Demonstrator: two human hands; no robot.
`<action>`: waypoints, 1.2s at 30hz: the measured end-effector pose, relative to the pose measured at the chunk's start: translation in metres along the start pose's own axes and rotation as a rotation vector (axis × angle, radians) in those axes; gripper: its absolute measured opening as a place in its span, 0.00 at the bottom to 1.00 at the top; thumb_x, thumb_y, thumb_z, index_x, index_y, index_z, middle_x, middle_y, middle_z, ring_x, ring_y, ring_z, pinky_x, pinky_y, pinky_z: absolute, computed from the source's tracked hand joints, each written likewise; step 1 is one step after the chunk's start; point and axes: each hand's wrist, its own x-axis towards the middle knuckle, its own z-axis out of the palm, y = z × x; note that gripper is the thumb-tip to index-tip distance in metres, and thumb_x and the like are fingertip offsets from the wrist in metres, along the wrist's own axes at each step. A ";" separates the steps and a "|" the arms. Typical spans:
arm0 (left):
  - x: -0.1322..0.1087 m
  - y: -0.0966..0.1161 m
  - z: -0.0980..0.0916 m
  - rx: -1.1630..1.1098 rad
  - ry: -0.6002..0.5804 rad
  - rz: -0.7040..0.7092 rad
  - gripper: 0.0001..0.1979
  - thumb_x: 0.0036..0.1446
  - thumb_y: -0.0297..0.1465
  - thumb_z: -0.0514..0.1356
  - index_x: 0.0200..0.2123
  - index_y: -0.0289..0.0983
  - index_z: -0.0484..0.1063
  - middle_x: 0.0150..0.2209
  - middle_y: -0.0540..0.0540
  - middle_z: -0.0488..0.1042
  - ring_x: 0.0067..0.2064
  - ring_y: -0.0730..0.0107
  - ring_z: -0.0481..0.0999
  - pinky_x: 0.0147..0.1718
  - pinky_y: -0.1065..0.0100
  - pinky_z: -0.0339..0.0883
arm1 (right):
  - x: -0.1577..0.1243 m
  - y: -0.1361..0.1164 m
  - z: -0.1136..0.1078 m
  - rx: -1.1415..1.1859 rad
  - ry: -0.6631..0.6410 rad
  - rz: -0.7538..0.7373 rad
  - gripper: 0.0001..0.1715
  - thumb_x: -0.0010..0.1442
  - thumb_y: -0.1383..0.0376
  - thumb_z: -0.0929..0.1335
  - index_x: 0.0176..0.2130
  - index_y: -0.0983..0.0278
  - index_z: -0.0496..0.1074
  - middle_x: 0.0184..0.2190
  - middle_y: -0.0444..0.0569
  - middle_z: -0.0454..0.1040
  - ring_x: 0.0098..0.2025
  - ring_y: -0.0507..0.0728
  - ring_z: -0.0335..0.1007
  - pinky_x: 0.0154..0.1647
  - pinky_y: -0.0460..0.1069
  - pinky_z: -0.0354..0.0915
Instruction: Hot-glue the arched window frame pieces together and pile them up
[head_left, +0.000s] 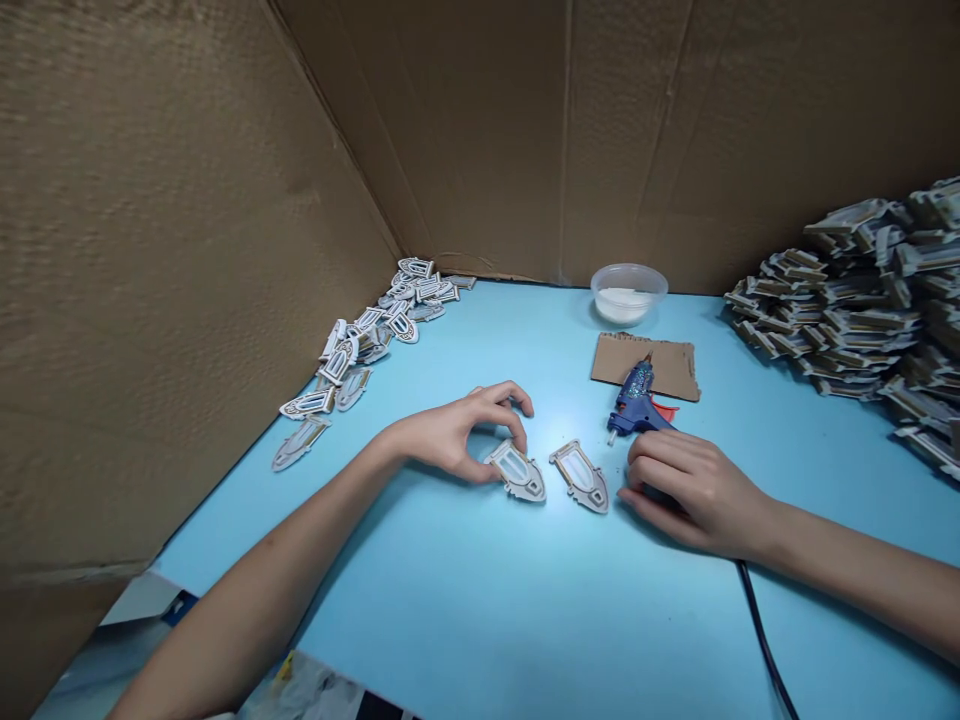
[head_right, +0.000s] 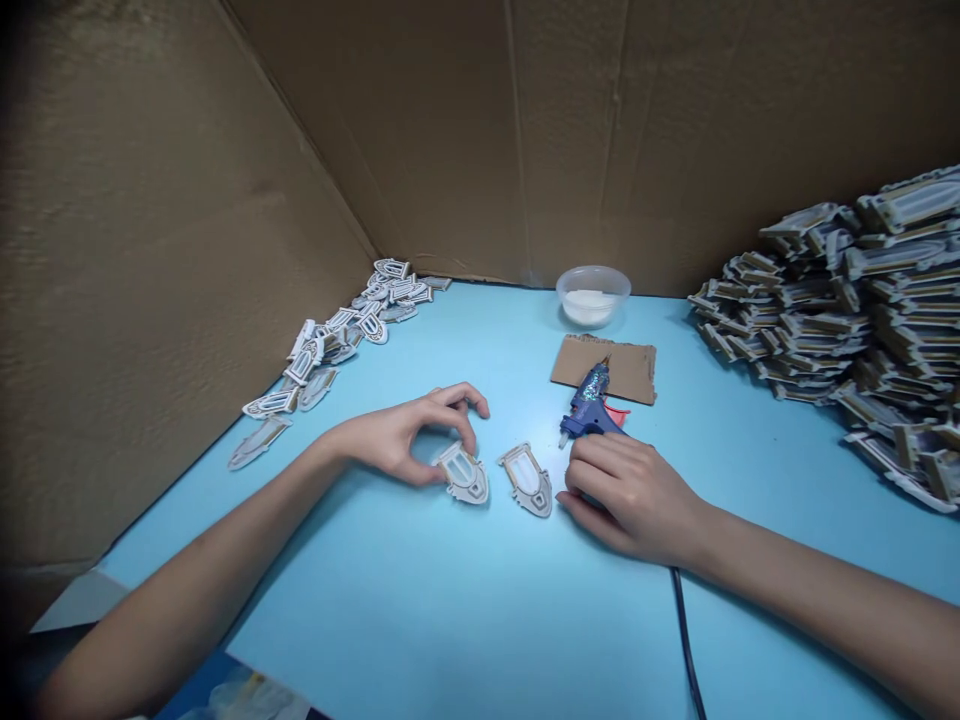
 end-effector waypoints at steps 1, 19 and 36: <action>0.003 0.001 0.003 -0.056 0.015 0.020 0.15 0.52 0.32 0.71 0.45 0.38 0.80 0.58 0.40 0.68 0.59 0.60 0.71 0.62 0.60 0.66 | 0.000 0.000 0.000 -0.005 -0.015 0.000 0.07 0.72 0.65 0.66 0.40 0.64 0.71 0.35 0.50 0.73 0.36 0.57 0.66 0.38 0.51 0.61; 0.035 0.025 0.063 -0.023 0.342 0.127 0.18 0.56 0.31 0.69 0.51 0.38 0.76 0.55 0.39 0.74 0.58 0.58 0.72 0.61 0.54 0.68 | 0.011 -0.005 0.011 0.018 -0.086 0.005 0.14 0.72 0.55 0.65 0.47 0.63 0.67 0.40 0.51 0.75 0.40 0.58 0.70 0.42 0.52 0.64; 0.049 0.006 0.054 0.256 0.244 0.130 0.13 0.66 0.41 0.63 0.40 0.36 0.73 0.40 0.42 0.78 0.40 0.68 0.77 0.41 0.73 0.72 | 0.009 0.015 0.021 0.042 0.237 0.082 0.13 0.75 0.54 0.61 0.44 0.61 0.61 0.34 0.47 0.76 0.32 0.51 0.73 0.33 0.44 0.66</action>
